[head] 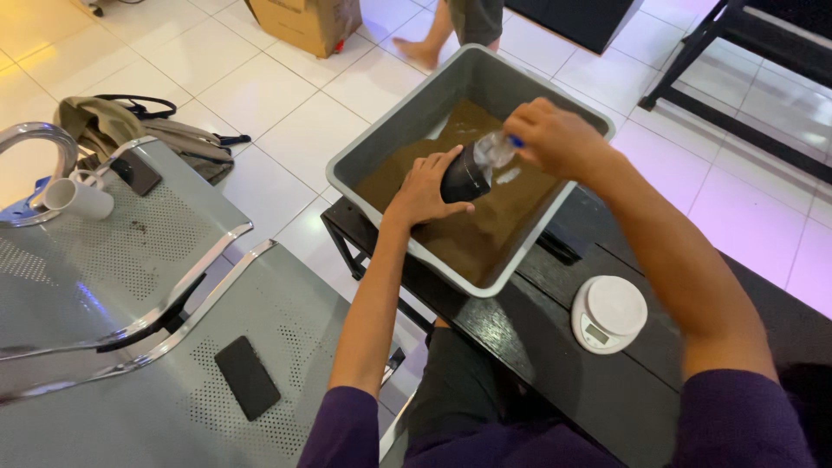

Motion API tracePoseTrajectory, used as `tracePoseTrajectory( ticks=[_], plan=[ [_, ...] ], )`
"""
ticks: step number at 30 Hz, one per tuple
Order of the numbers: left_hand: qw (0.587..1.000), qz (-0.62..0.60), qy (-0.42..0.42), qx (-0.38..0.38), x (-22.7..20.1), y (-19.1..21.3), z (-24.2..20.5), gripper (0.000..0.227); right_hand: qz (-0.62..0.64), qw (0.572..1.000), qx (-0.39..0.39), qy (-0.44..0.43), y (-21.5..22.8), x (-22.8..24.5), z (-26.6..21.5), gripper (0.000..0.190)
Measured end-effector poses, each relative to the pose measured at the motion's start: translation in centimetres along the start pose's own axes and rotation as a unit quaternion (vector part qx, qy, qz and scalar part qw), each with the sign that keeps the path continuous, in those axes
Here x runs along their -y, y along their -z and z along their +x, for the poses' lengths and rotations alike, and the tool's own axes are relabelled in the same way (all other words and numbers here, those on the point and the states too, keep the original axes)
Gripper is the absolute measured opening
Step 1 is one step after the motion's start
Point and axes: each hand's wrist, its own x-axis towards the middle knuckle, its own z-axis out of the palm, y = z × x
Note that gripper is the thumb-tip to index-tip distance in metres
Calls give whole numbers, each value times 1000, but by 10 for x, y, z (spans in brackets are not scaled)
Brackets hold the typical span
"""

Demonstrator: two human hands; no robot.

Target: The person repeatedly places a black pouch on a digital scale, pours a brown granular substance from a plastic bottle into the pouch, and then folds the pouch closed. This cycle is repeated multiple times.

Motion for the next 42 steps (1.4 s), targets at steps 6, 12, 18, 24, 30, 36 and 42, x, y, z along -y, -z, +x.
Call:
tracePoseTrajectory(
  ticks=[6, 12, 18, 24, 30, 36, 42],
  plan=[
    [998, -25, 22, -57, 6, 0, 0, 109, 43, 987, 28, -151, -65, -49, -2, 38],
    [992, -17, 37, -120, 12, -6, 4, 114, 128, 964, 198, -118, -160, -8, 20, 41],
    [986, -49, 39, -154, 14, -5, 2, 112, 300, 918, 260, -12, -122, 98, 57, 43],
    [985, -20, 22, -171, 16, -8, 4, 115, 232, 928, 253, -149, -118, 41, 25, 52],
    [987, 21, -9, -160, 27, -22, 10, 118, 315, 922, 70, -213, -108, -21, -32, 42],
    [998, -10, 31, -50, 14, -16, 10, 105, 341, 903, 66, -254, -16, -25, -53, 32],
    [997, -7, 63, 32, -5, -5, 6, 106, 249, 952, 55, -171, 10, -18, -42, 38]
  ],
)
